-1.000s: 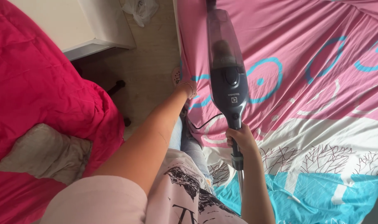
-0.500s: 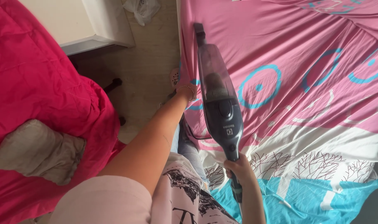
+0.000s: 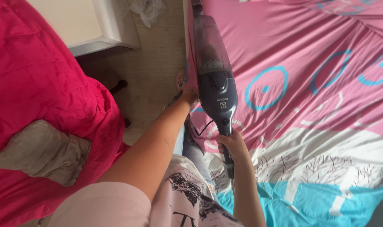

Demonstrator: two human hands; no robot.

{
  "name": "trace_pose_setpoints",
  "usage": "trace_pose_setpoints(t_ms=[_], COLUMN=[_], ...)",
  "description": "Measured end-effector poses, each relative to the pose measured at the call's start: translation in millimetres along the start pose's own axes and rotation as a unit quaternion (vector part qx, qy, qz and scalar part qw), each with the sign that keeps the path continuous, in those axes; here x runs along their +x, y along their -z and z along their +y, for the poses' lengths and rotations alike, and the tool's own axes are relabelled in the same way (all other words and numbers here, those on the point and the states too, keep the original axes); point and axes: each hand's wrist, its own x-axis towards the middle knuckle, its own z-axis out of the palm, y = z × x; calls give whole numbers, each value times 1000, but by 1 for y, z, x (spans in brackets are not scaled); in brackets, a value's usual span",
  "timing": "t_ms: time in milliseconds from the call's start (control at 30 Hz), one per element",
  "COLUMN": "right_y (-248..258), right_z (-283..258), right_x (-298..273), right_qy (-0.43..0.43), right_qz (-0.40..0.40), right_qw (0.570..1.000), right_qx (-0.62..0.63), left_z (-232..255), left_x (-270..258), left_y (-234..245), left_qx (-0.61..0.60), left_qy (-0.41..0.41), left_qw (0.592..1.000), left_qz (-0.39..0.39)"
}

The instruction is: Vacuuming a bed and pillows with a handheld vacuum cleaner.

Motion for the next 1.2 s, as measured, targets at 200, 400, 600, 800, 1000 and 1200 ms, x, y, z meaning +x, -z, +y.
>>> trace_pose_setpoints(t_ms=[200,400,600,800,1000,1200], right_y=[38,52,46,51,51,58], right_z=[70,127,116,94,100,167], right_x=[-62,-108,-87,-34,-62,-118], right_qy=[-35,-91,-70,-10,-43,-92], right_qz=[28,51,58,18,47,80], right_qw=[999,990,977,972,975,967], right_qx=[25,95,194,236,215,224], left_z=[-8,5,19,16,9,19], left_x=[1,-20,-30,-33,-33,-40], left_y=[-10,17,36,34,27,43], left_qx=[146,26,50,52,29,27], left_qy=[-55,59,77,71,59,87], left_qw=[979,993,989,991,994,990], left_qz=[-135,-100,-112,-103,-90,-111])
